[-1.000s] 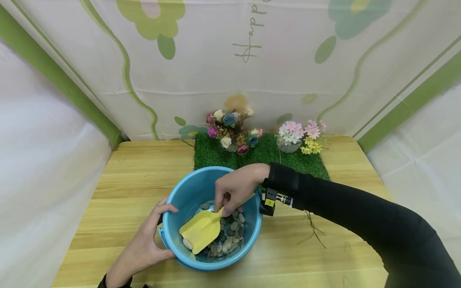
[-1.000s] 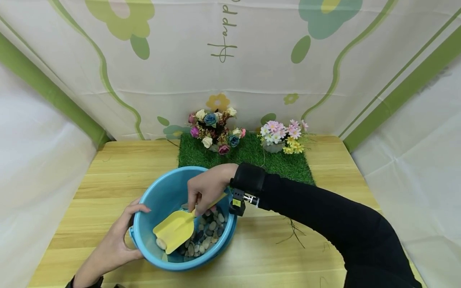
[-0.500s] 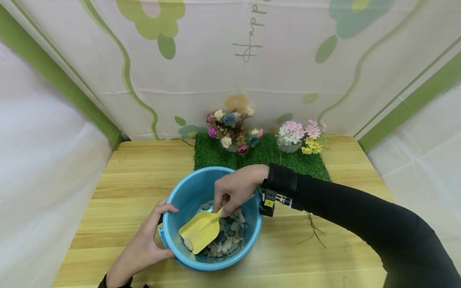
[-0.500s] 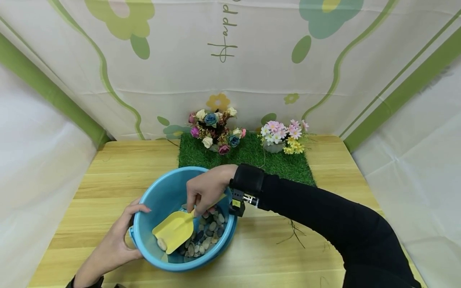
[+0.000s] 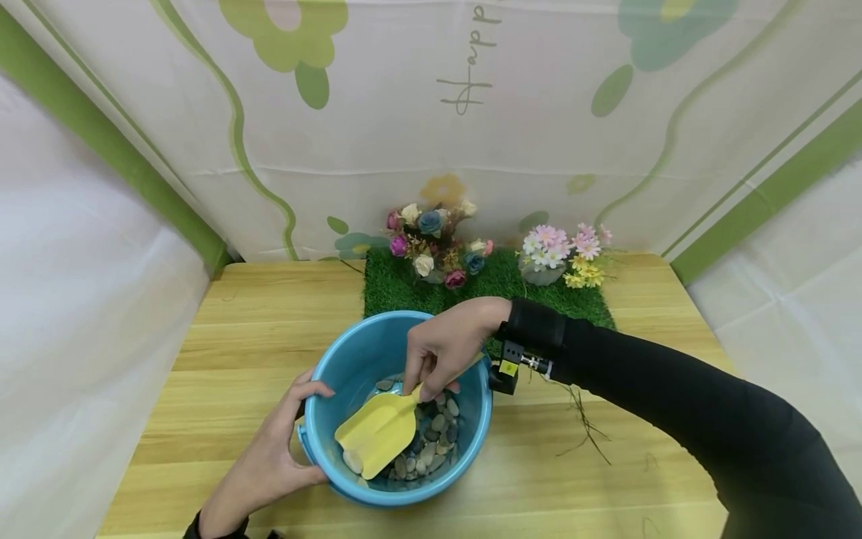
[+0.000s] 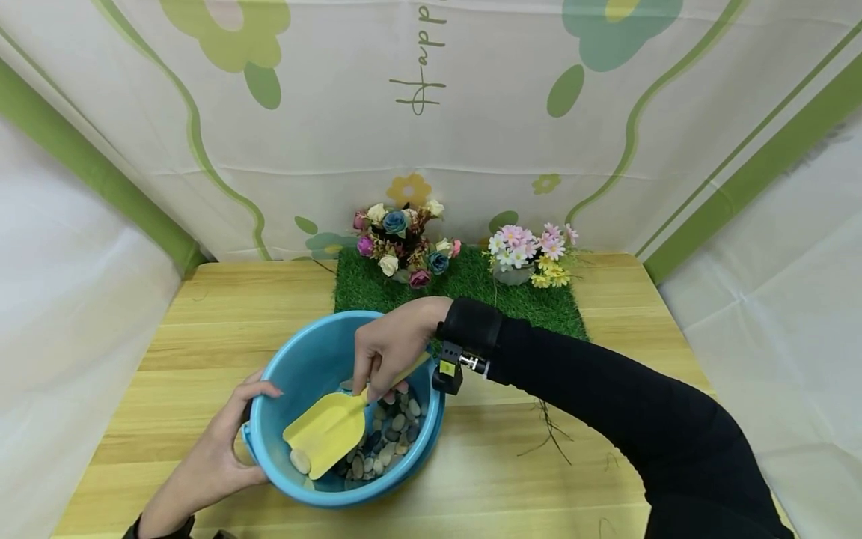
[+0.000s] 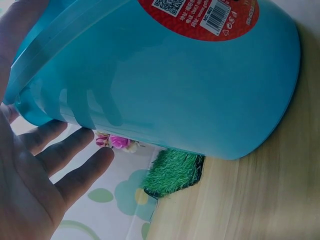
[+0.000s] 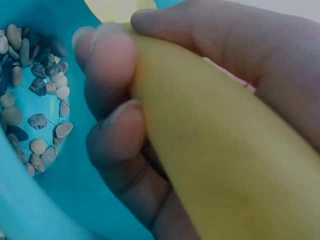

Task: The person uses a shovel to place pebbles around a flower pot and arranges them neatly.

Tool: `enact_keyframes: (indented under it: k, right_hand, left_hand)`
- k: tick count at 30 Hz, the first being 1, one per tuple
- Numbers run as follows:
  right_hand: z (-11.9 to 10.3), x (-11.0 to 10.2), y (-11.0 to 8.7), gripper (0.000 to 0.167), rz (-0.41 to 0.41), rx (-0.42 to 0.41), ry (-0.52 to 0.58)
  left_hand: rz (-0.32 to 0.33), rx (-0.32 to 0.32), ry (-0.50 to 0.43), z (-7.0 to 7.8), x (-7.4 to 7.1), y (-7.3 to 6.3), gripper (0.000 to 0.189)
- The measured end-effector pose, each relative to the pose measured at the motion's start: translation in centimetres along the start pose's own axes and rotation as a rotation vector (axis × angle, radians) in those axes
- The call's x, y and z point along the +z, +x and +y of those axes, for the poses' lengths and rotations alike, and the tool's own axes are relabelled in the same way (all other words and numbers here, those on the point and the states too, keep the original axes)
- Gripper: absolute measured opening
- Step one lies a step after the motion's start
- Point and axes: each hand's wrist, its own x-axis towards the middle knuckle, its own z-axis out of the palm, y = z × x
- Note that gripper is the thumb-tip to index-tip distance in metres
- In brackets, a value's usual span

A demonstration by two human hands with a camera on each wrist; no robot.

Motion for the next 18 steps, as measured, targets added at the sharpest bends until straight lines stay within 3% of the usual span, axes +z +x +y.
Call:
enact_keyframes:
  k: [11,18]
  right_hand:
    - [0.0,0.9,1.4,0.020,0.022,0.045,-0.103]
    - [0.1,1.1,1.6,0.019,0.081,0.068,-0.180]
  left_hand:
    - [0.001,-0.039,-0.003,0.2,0.0,-0.1,0.090]
    - [0.004,-0.053,0.015,0.3,0.1,0.0,0.089]
